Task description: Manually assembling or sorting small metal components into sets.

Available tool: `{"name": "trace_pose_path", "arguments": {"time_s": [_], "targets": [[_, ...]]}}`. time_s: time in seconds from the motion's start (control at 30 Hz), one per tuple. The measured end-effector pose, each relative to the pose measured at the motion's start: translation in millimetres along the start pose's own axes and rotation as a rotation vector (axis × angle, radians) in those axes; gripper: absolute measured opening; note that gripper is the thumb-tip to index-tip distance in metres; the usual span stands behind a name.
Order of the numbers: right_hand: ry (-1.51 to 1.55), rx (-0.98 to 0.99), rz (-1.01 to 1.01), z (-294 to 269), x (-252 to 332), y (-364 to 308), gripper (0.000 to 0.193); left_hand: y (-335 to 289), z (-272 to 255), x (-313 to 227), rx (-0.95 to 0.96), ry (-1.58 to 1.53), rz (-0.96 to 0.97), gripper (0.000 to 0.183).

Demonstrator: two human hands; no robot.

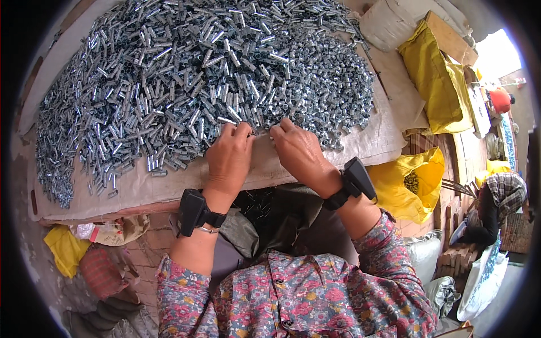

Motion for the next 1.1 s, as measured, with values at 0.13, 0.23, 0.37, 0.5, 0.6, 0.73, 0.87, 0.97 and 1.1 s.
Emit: {"name": "trace_pose_path", "arguments": {"time_s": [0.13,0.23,0.37,0.5,0.6,0.73,0.87,0.97,1.1], "targets": [[0.137,-0.084,0.041,-0.8,0.3,-4.0,0.015,-2.4,4.7,5.8,-0.07,-0.081,0.011,0.013],[0.321,-0.123,0.107,-3.2,-1.7,-8.5,0.013,-3.1,4.5,4.7,-0.085,-0.128,-0.074,0.013],[0.492,-0.118,0.163,-5.8,-2.6,-13.1,0.014,0.6,5.7,0.3,-0.086,-0.145,-0.148,0.015],[0.526,-0.075,0.232,-10.8,1.7,-14.5,0.016,4.3,8.6,1.1,-0.05,-0.313,-0.259,0.018],[0.543,-0.063,0.251,-12.4,4.9,-15.8,0.016,0.0,11.5,-0.8,-0.138,-0.351,-0.229,0.018],[0.621,-0.065,0.248,-10.2,5.2,-22.1,0.02,-11.8,1.3,-8.5,-0.086,-0.9,-0.382,0.027],[0.677,0.011,0.267,-20.0,21.0,-34.1,0.023,-27.3,-19.6,-15.1,0.02,-1.215,-0.508,0.029],[0.771,-0.044,0.218,-19.2,32.1,-40.2,0.022,-39.4,-31.7,-20.7,0.031,-1.331,-0.575,0.02],[0.891,-0.031,0.224,-21.5,39.8,-43.8,0.023,-51.5,-41.3,-20.1,0.032,-1.424,-0.627,0.015]]}}
Point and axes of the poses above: each hand's wrist, its own y-axis towards the middle knuckle, its own z-axis out of the palm, x = y × z, the point moved 1 cm from there along y, towards the middle knuckle, and after that the axes turned 4 degrees about z, right-handed, at the moved point
